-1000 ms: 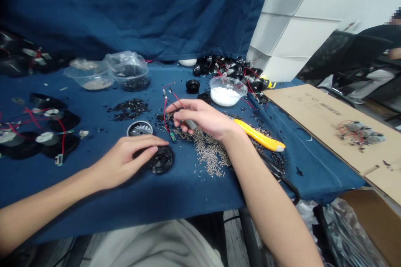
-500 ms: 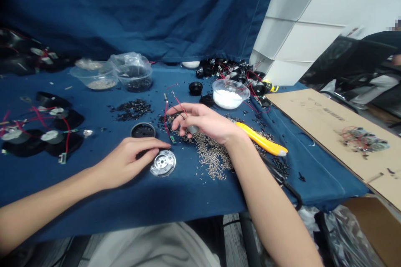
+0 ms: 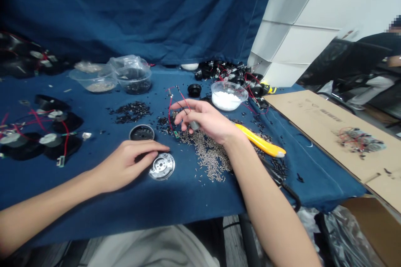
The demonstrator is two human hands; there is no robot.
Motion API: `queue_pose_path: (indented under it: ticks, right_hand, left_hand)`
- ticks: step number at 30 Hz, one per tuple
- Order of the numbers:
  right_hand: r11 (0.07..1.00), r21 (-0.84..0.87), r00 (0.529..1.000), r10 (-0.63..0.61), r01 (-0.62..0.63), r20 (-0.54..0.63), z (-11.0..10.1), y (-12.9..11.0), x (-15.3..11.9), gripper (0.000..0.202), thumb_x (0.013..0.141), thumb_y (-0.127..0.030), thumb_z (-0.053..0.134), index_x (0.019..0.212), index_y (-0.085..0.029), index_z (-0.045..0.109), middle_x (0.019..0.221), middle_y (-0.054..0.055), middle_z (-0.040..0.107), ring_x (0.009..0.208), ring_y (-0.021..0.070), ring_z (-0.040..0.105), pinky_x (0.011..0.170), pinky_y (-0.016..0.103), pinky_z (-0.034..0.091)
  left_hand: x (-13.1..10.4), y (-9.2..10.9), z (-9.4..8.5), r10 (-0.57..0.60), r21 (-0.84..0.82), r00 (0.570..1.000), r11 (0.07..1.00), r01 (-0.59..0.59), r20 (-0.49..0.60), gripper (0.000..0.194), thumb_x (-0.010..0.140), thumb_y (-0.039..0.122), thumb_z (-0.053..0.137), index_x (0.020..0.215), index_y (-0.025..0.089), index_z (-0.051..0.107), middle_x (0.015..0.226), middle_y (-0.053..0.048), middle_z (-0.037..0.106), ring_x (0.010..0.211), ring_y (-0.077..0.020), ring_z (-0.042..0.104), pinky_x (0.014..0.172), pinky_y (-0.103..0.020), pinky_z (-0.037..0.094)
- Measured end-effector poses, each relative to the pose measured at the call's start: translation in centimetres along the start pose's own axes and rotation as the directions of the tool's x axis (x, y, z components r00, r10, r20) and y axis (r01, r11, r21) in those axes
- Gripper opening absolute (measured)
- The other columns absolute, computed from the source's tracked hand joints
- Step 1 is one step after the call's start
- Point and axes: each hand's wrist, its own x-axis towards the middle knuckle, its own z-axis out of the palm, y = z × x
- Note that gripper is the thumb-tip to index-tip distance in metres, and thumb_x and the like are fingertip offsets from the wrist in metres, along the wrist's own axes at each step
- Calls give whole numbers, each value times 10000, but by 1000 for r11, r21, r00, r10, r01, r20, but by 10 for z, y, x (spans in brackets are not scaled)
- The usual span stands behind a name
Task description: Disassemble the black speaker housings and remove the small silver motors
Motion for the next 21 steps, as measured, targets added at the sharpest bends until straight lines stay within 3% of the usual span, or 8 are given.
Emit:
queue_pose_path:
  ticks: [3, 7, 10, 13, 17, 21]
  right_hand:
    - [997, 24, 980, -73, 79, -183, -1, 0, 3, 334, 712, -161, 637, 1045, -145, 618, 851, 29, 617, 636, 99, 529, 495, 203, 382]
    - [960, 72, 832, -196, 271, -519, -15, -6, 5, 278, 664, -167, 644, 938, -188, 599, 797, -8, 538, 589, 79, 460, 447, 204, 321]
    - [887, 82, 724, -313, 454, -614, -35, -11, -1, 252, 673, -208, 646, 909, -224, 560, 766, -22, 494, 576, 81, 446, 450, 217, 322]
    - [810, 105, 647, -375, 577, -664, -54, -16, -8, 257, 686, -247, 670, 908, -245, 542, 725, -31, 477, 538, 79, 420, 436, 223, 319]
    - [714, 170, 576, -376, 680, -726, -65, -22, -14, 274, 663, -249, 634, 928, -236, 565, 700, -42, 478, 493, 68, 369, 399, 218, 275]
    - [671, 220, 577, -369, 708, -728, -64, -28, -16, 213, 661, -261, 603, 866, -202, 592, 707, -45, 502, 438, 42, 283, 368, 215, 188]
  left_hand:
    - [0, -1, 0, 0, 0, 1000, 1000, 0, 0, 299, 937, 170, 435, 1088, 173, 693, 1041, -29, 746, 940, -161, 694, 852, -269, 526]
    - [-1, -2, -1, 7, -20, 1000, 1000, -7, -6, 292, 938, 163, 441, 1091, 165, 690, 1061, -33, 741, 958, -155, 691, 862, -254, 522]
    - [-3, 0, -3, 34, -45, 998, 998, -36, -49, 277, 939, 163, 450, 1071, 165, 693, 1038, -33, 741, 935, -148, 691, 842, -242, 524]
    - [2, 4, -9, 22, -60, 991, 998, -30, -130, 238, 939, 191, 476, 1023, 169, 697, 993, -32, 745, 902, -149, 692, 829, -244, 527]
    - [39, 15, -20, 41, 3, 990, 999, -41, -136, 212, 928, 224, 506, 1000, 171, 699, 953, -29, 747, 871, -155, 692, 807, -258, 525]
    - [105, 21, -19, 197, 209, 980, 959, -193, -1, 241, 909, 189, 489, 1043, 153, 687, 1031, -56, 735, 945, -178, 675, 864, -300, 504]
